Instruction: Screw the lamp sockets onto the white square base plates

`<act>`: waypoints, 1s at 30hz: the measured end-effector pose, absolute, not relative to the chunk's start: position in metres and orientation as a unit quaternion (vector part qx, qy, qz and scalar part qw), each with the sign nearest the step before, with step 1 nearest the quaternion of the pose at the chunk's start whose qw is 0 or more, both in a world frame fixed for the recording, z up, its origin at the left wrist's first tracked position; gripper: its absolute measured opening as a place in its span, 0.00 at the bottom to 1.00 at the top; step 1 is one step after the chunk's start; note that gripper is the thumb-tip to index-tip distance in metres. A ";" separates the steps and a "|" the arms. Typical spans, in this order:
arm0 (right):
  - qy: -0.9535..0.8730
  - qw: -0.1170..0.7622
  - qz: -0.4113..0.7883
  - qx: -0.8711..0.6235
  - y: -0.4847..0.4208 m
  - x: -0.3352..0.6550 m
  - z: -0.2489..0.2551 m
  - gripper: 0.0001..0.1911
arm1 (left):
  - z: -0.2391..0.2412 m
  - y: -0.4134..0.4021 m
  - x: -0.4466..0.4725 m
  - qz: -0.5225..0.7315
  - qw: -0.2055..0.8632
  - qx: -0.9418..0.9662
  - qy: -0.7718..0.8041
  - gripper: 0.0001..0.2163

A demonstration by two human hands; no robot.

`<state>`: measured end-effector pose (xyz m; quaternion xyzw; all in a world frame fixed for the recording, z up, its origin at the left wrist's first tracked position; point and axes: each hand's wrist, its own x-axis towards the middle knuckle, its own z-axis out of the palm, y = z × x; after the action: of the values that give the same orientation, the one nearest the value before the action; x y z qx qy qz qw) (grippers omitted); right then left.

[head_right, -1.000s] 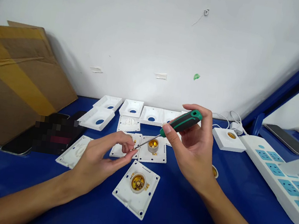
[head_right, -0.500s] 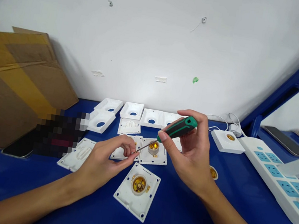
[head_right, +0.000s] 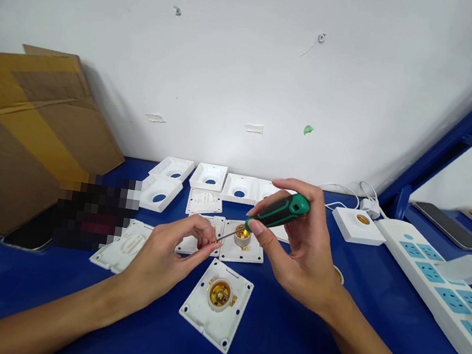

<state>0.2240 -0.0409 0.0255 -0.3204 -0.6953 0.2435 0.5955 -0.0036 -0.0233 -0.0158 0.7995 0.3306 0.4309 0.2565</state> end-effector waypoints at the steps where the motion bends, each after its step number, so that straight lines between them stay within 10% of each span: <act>1: -0.696 0.594 0.245 -0.320 -0.041 0.224 0.026 0.26 | -0.016 -0.023 -0.004 0.431 0.256 0.800 0.331 0.06; 30: -0.698 0.596 0.248 -0.309 -0.039 0.228 0.031 0.27 | -0.019 -0.026 -0.004 0.411 0.225 0.831 0.299 0.09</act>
<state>0.2280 -0.0389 0.0308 -0.3090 -0.6983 0.2478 0.5962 -0.0036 -0.0260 -0.0185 0.8309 0.2994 0.4113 0.2253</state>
